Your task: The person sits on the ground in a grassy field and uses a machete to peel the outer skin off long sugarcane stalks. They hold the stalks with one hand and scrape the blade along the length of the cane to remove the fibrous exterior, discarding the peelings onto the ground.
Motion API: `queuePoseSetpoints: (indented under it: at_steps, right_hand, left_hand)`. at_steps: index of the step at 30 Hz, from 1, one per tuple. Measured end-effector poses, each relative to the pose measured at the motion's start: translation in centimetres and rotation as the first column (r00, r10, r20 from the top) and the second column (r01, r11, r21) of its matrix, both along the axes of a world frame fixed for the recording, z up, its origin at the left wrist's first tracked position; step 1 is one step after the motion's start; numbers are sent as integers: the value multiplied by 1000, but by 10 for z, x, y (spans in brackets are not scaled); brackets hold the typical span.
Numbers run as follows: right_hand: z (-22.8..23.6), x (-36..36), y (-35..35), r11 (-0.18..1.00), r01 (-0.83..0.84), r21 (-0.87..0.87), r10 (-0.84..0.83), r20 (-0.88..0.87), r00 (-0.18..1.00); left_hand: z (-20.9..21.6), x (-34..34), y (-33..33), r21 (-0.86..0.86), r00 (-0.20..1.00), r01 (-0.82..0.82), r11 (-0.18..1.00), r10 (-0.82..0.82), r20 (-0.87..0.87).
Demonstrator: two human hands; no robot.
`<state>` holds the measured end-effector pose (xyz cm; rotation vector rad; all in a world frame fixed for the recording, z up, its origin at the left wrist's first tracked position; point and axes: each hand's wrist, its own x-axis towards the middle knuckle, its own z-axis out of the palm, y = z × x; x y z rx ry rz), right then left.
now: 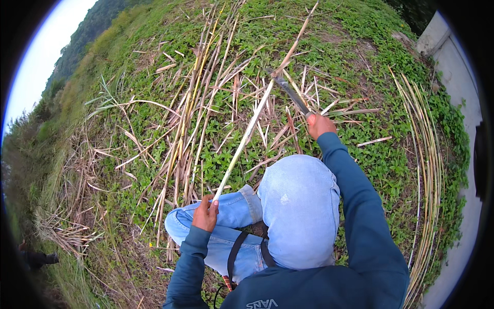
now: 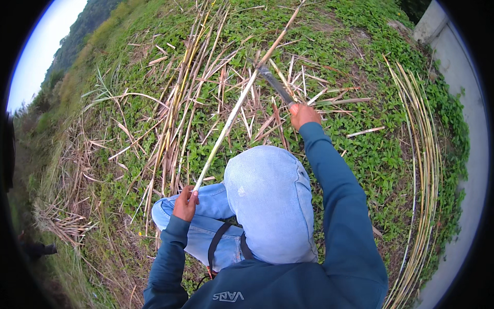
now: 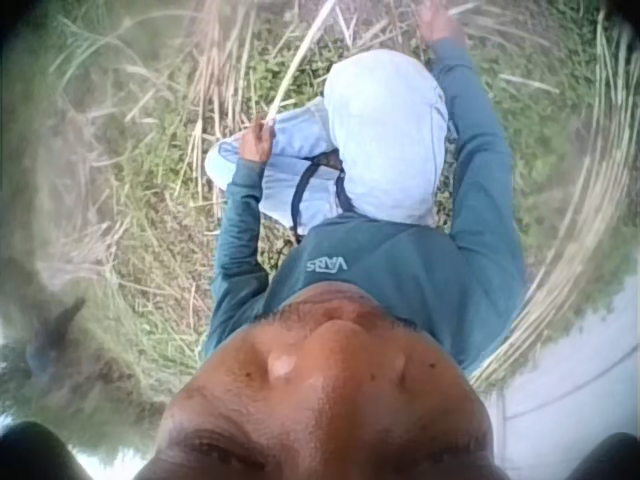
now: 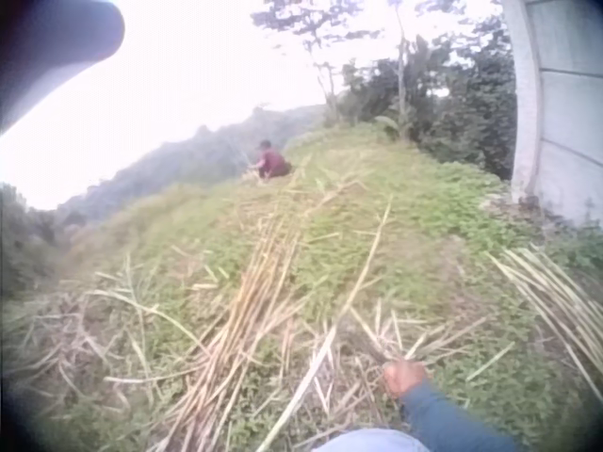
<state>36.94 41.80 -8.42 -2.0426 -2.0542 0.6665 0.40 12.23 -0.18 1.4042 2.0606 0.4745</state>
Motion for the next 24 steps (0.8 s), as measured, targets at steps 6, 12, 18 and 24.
queuePoseSetpoints:
  at_steps: [6, 12, 18, 24]
  right_hand:
    - [-6, -11, -85, 888, -444, -121, 444, -31, 895]
    - [-18, -25, -65, 998, -48, -47, 43, -99, 994]
    - [-15, 3, -22, 981, -191, -24, 192, 95, 977]
    - [-3, -4, -32, 978, -204, 53, 203, 20, 979]
  left_hand:
    - [4, -8, 17, -260, 904, -95, 961, 192, 381]
    - [21, -12, 18, -332, 822, -88, 939, 257, 508]
    - [28, -18, 5, -368, 780, -75, 927, 284, 558]
    - [29, -20, 3, -385, 698, -62, 921, 316, 643]
